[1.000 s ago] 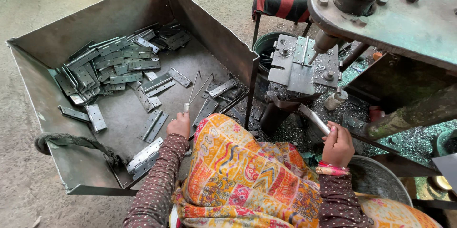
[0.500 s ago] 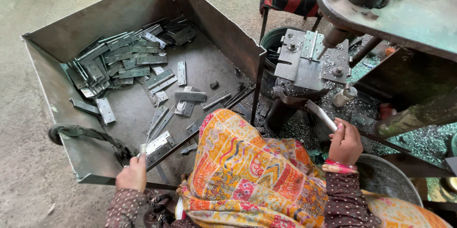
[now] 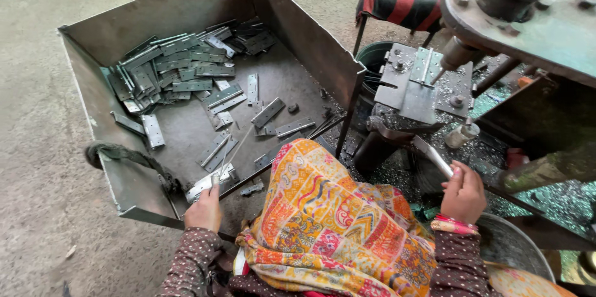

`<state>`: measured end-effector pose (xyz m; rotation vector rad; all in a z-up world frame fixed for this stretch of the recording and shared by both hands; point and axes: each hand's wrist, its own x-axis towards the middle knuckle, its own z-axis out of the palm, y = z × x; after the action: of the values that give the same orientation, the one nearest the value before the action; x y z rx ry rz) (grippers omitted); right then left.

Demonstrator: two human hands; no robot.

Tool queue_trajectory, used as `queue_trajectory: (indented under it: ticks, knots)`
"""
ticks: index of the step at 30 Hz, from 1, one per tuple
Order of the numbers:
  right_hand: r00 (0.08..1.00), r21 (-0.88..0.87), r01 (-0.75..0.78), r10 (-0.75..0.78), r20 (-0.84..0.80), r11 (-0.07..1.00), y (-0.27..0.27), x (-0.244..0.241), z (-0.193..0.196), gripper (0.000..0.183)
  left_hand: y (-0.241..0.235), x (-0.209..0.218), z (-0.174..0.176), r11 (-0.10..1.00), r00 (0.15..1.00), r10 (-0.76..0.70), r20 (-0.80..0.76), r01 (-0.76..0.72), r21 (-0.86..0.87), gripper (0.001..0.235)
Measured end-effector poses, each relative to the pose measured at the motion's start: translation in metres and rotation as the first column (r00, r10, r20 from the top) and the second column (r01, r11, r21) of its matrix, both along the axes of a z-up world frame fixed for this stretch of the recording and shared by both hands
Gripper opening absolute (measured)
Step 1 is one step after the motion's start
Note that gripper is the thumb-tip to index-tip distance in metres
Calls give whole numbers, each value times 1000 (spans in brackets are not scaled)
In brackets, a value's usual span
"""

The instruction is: The person positions metal plates on a machine press, pulls a hand lever to punch holes, and places the finished plates into a metal bin.

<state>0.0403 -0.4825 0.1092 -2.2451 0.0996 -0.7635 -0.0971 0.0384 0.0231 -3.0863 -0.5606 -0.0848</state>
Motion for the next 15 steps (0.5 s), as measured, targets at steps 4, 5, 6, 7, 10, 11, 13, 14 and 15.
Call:
queue_trajectory:
  ticks: [4,5,6,7,10,11,13,14,15]
  knots:
    - [1000,41,5,-5,9,999,-1,4,0,22,17,-33,5,998,998,14,68,-10,-58,53]
    - [1000,41,-9,8,22,999,-1,5,-2,22,22,-39,4,994,992,70,101,-61,-93,52]
    - [999,37,-20,19,34,999,-2,4,-3,22,24,-43,2,985,984,125,130,-108,-132,51]
    - [999,44,-26,25,37,999,-2,3,-5,22,28,-40,-1,979,980,161,116,-144,-146,52]
    - [998,43,-42,40,41,998,-6,4,-5,23,36,7,-17,961,970,222,95,-201,-193,59]
    - [999,36,-41,39,35,999,-5,4,-5,23,38,31,-24,962,973,207,102,-183,-205,63]
    - [999,25,-40,40,18,999,-7,3,-3,23,40,90,-38,968,965,211,156,-184,-173,61]
    - [999,26,-38,38,12,999,-6,3,-3,23,44,122,-42,970,965,192,179,-159,-182,53]
    - [999,28,-36,36,5,999,-6,4,-2,22,46,154,-45,973,964,172,202,-134,-189,45]
